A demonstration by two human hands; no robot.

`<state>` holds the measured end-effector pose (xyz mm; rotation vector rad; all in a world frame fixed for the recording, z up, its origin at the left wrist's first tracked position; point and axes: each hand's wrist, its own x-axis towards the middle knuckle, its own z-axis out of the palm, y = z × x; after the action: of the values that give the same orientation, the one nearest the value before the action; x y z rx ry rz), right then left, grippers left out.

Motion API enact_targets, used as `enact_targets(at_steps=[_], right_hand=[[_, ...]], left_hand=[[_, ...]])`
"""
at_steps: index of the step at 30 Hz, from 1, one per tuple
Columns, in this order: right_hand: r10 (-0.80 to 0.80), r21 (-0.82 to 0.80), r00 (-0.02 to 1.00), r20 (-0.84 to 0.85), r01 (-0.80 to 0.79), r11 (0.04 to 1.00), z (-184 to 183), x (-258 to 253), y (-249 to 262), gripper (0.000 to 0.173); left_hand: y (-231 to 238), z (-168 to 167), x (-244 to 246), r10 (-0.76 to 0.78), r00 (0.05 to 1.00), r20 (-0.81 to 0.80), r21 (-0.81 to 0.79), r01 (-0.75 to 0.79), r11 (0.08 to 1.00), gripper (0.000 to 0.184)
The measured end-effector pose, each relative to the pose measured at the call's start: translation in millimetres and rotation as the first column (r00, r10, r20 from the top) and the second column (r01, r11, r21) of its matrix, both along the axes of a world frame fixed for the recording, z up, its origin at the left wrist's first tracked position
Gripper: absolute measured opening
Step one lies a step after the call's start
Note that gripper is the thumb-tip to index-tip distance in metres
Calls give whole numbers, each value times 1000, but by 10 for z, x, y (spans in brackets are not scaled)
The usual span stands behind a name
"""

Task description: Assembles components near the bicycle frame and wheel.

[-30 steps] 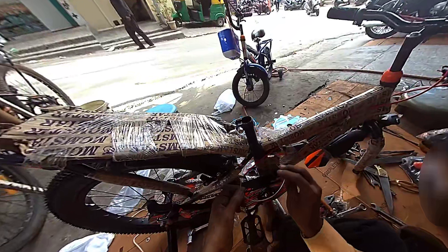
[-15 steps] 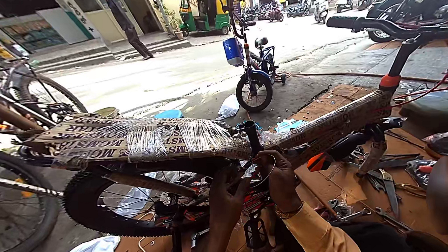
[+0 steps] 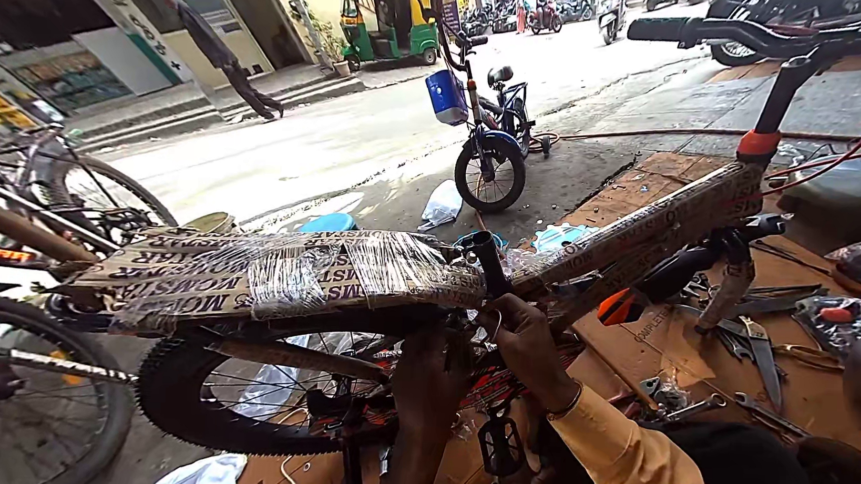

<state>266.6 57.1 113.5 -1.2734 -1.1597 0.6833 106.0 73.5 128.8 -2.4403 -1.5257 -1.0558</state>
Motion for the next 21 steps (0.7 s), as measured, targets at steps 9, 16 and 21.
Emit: enact_targets(at_steps=[9,16,21], right_hand=[[121,-63,506,854,-131,989,-181,508,-255,26],[-60,327,741,669,-221,919,156,796,-130,20],[89,249,761,642,-317,915,148,672,143,16]], left_hand=[[-351,-126,-759,76,996,-39,-142,-81,986,18],[-646,-322,-1293,109,994,21,-290,-98,952,14],[-742,-500,-1593,180,984,12,-381,-162,910,27]])
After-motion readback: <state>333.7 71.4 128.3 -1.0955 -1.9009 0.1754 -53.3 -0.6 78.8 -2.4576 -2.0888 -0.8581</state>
